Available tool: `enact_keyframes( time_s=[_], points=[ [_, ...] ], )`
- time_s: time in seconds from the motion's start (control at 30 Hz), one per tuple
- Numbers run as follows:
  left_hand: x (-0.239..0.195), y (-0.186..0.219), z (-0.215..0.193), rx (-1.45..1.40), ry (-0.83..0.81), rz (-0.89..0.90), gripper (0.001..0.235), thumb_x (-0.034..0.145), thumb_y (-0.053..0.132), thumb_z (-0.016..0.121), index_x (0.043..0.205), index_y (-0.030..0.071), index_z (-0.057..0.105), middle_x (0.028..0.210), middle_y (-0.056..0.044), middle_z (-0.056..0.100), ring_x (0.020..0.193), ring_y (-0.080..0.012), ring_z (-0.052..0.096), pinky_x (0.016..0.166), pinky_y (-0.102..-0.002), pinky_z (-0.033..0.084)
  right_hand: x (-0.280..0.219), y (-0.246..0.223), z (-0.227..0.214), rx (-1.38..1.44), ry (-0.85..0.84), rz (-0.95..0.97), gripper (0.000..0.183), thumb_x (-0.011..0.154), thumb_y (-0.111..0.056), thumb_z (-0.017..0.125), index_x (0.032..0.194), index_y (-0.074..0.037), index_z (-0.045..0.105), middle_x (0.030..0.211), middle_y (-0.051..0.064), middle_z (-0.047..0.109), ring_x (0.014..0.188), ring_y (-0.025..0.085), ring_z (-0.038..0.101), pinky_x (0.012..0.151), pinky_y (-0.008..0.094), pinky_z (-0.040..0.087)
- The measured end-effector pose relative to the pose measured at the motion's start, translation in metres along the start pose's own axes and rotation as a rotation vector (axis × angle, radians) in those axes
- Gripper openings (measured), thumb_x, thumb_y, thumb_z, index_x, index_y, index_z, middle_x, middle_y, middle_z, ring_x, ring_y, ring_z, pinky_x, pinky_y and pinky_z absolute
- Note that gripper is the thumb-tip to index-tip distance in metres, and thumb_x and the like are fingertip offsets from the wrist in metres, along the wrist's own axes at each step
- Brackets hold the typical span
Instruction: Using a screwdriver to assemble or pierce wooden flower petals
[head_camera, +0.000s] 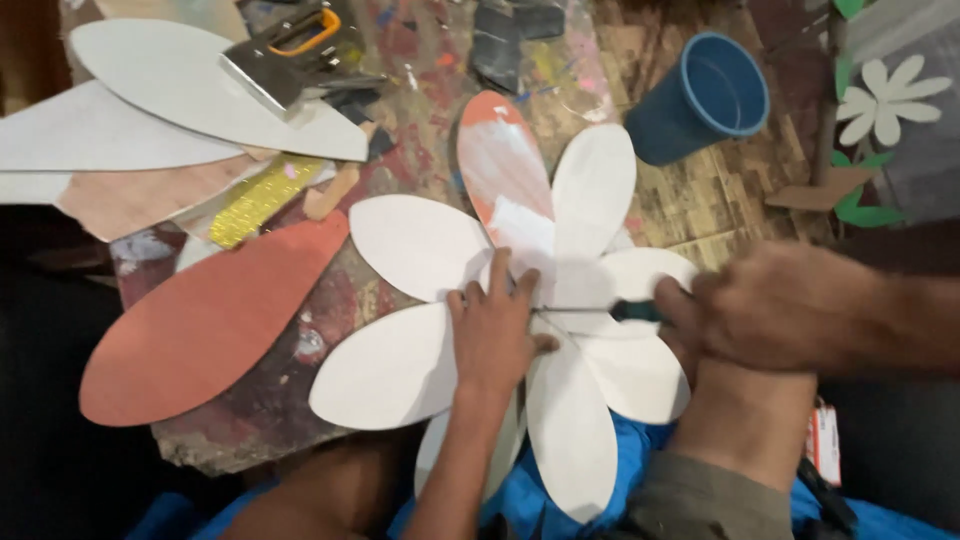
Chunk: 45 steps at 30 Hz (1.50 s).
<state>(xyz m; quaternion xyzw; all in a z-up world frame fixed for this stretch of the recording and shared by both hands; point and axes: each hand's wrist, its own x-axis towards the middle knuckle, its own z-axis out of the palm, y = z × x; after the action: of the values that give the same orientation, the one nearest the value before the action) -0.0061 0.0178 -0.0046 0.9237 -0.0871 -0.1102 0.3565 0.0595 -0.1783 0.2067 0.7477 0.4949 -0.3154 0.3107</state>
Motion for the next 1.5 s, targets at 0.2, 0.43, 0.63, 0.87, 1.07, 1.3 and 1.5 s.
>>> enact_keyframes(
  time_s=[0.2, 0.43, 0.63, 0.87, 1.07, 1.3, 1.5],
  points=[
    [0.004, 0.0, 0.007, -0.002, 0.016, -0.008, 0.093, 0.05, 0.041, 0.102, 0.13, 0.017, 0.063, 0.152, -0.015, 0.039, 0.092, -0.0385, 0.057, 0.09, -0.055, 0.037, 0.021, -0.009, -0.025, 1.544, -0.404, 1.24, 0.051, 0.107, -0.03, 0.061, 0.082, 0.008, 0.082, 0.058, 0.014, 0.048, 0.045, 0.022, 0.035, 0.042, 0.036, 0.023],
    [-0.001, -0.002, 0.011, 0.002, 0.067, 0.036, 0.092, 0.049, 0.044, 0.101, 0.13, 0.016, 0.064, 0.153, -0.014, 0.039, 0.099, -0.0393, 0.058, 0.092, -0.054, 0.037, 0.0, -0.001, -0.025, 0.866, -0.319, 0.762, 0.057, 0.086, -0.063, 0.067, 0.131, -0.031, 0.052, 0.102, -0.001, 0.081, 0.091, 0.018, 0.082, 0.081, 0.035, 0.064],
    [0.004, 0.002, 0.003, 0.038, -0.051, -0.017, 0.093, 0.055, 0.046, 0.1, 0.135, 0.015, 0.064, 0.153, -0.013, 0.035, 0.099, -0.0386, 0.056, 0.093, -0.051, 0.035, 0.0, 0.02, -0.011, -0.357, 0.23, -0.207, 0.049, 0.089, -0.019, 0.061, 0.133, -0.005, 0.047, 0.088, 0.009, 0.06, 0.063, 0.022, 0.065, 0.057, 0.036, 0.054],
    [0.008, 0.005, -0.007, -0.069, -0.154, -0.084, 0.094, 0.057, 0.037, 0.101, 0.139, 0.017, 0.06, 0.159, -0.015, 0.034, 0.109, -0.0394, 0.055, 0.099, -0.057, 0.033, 0.007, 0.024, 0.006, -0.011, -0.209, -0.14, 0.033, 0.105, -0.043, 0.048, 0.111, -0.01, 0.05, 0.075, 0.009, 0.071, 0.053, 0.028, 0.072, 0.05, 0.043, 0.059],
    [0.009, 0.005, -0.001, -0.04, -0.119, -0.058, 0.092, 0.056, 0.037, 0.101, 0.135, 0.016, 0.061, 0.156, -0.015, 0.035, 0.101, -0.0394, 0.057, 0.095, -0.058, 0.035, 0.017, 0.002, -0.028, 0.492, -0.483, 0.415, 0.043, 0.101, -0.065, 0.048, 0.092, -0.026, 0.065, 0.074, -0.008, 0.078, 0.057, 0.013, 0.073, 0.06, 0.03, 0.059],
    [0.005, -0.002, 0.022, 0.142, -0.007, 0.016, 0.103, 0.049, 0.049, 0.099, 0.139, 0.021, 0.058, 0.158, -0.016, 0.036, 0.103, -0.0439, 0.061, 0.09, -0.064, 0.042, 0.011, -0.015, -0.004, 1.183, -0.168, 0.772, 0.047, 0.095, -0.042, 0.058, 0.079, -0.003, 0.08, 0.068, 0.007, 0.078, 0.061, 0.019, 0.063, 0.067, 0.033, 0.056],
    [-0.003, -0.003, 0.017, 0.158, 0.084, 0.066, 0.092, 0.055, 0.057, 0.093, 0.134, 0.019, 0.068, 0.153, -0.011, 0.038, 0.094, -0.0362, 0.055, 0.088, -0.05, 0.038, -0.006, -0.01, -0.013, -0.193, 0.348, 0.01, 0.05, 0.089, -0.024, 0.06, 0.138, -0.017, 0.048, 0.099, 0.006, 0.06, 0.08, 0.019, 0.067, 0.058, 0.029, 0.06]
  ],
)
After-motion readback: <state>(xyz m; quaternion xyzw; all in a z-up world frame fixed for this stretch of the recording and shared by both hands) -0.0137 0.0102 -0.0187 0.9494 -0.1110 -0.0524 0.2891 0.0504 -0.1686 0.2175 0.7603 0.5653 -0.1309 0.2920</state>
